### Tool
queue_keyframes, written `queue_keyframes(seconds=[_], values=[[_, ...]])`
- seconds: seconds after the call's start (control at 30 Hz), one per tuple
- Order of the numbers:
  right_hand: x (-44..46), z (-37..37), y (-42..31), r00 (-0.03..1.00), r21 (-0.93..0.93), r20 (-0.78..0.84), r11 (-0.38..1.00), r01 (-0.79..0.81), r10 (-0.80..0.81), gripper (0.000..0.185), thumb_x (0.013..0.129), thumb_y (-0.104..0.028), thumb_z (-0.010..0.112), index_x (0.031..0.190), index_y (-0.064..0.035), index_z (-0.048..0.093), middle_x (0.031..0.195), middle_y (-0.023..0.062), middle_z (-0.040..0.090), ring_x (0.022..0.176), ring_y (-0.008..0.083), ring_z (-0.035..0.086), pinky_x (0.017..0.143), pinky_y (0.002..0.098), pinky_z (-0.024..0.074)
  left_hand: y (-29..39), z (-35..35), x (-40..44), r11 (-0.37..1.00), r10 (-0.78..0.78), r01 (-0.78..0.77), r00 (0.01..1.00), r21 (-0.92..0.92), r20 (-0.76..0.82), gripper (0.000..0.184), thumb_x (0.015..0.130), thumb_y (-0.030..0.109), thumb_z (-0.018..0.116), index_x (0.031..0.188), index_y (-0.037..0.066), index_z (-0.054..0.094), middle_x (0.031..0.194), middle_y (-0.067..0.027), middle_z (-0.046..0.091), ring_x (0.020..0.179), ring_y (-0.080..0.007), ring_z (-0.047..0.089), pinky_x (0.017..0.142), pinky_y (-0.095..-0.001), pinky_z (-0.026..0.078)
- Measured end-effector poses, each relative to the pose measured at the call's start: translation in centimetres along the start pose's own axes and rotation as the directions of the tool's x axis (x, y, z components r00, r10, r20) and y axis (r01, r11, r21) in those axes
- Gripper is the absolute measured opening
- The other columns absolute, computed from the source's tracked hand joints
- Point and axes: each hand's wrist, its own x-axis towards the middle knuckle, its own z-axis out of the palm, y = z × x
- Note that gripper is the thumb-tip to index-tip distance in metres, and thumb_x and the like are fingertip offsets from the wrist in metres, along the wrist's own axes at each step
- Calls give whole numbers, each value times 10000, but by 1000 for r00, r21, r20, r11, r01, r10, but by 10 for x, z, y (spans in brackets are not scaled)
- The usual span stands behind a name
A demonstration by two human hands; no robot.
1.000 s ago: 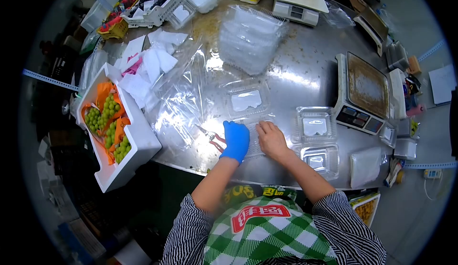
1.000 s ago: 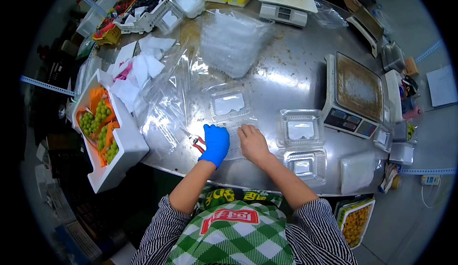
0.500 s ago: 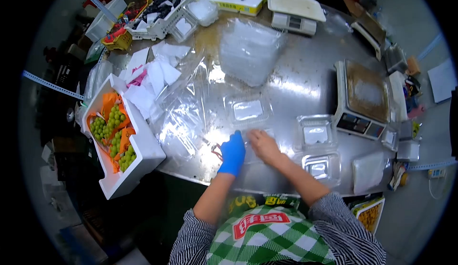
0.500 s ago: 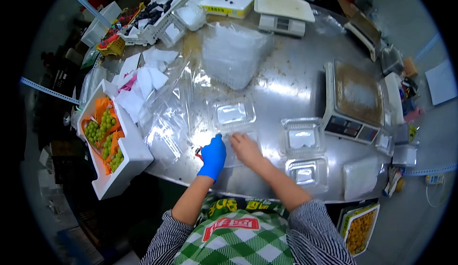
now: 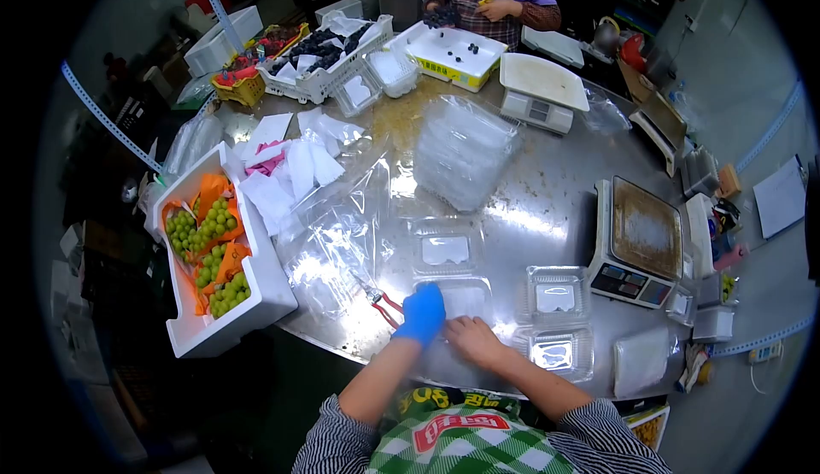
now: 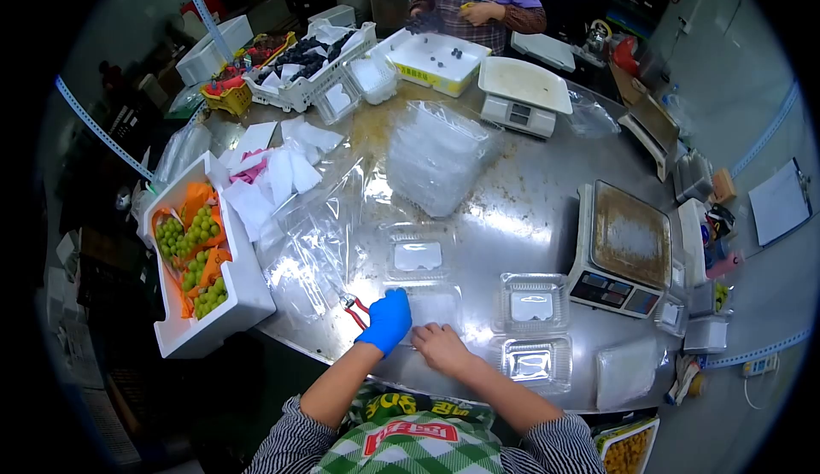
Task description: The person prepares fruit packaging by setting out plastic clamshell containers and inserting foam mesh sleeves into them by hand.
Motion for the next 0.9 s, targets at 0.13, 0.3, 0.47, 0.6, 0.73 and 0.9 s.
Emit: queue_keyframes(seconds=[0.13,0.3,0.47,0.6,0.73,0.9], values=[[-21,-31,-14,999,-23,2,999,-32,32,195,733,-126,560,920,-73,550,981,57,566,929,232,582,745,390,467,-12,-11,8,987,73,-49,985,-151,157,314,831,287,576,978,9,592,777,-215,654,709,-341,657,645,-439,516],[-49,-126,-20,974,159,-112,971,-176,195,140,774,-96,573,908,-55,566,823,105,616,746,290,634,642,394,507,24,-136,3,405,150,236,936,-883,318,352,914,293,541,1156,41,581,811,-129,677,545,-134,594,551,-251,483],[-73,-251,-7,741,152,-525,903,-402,418,228,810,4,569,1028,-40,618,850,147,652,754,309,645,663,376,510,-27,-142,-6,185,-277,7,960,-983,-45,242,928,190,502,1067,26,613,804,-95,664,556,-105,561,523,-220,431],[-5,-301,56,566,169,-691,862,-478,449,92,875,-66,558,874,26,561,666,207,536,566,331,523,527,364,388,-43,-102,-22,137,-331,143,939,-980,91,216,909,166,511,1018,18,625,821,-95,664,569,-117,566,559,-237,465],[126,-292,161,592,201,-698,904,-376,402,275,909,-257,515,857,10,553,717,258,560,672,419,558,587,432,425,-30,-56,-42,181,-124,208,974,-961,188,223,916,187,527,1044,36,629,850,-80,667,654,-115,596,613,-238,477],[242,-233,197,849,342,-88,817,-465,520,475,898,-425,459,880,15,639,859,231,651,810,407,614,768,430,483,-37,-32,-69,159,-125,352,934,-922,335,257,923,207,538,1071,15,624,895,-78,671,693,-117,607,649,-234,481]])
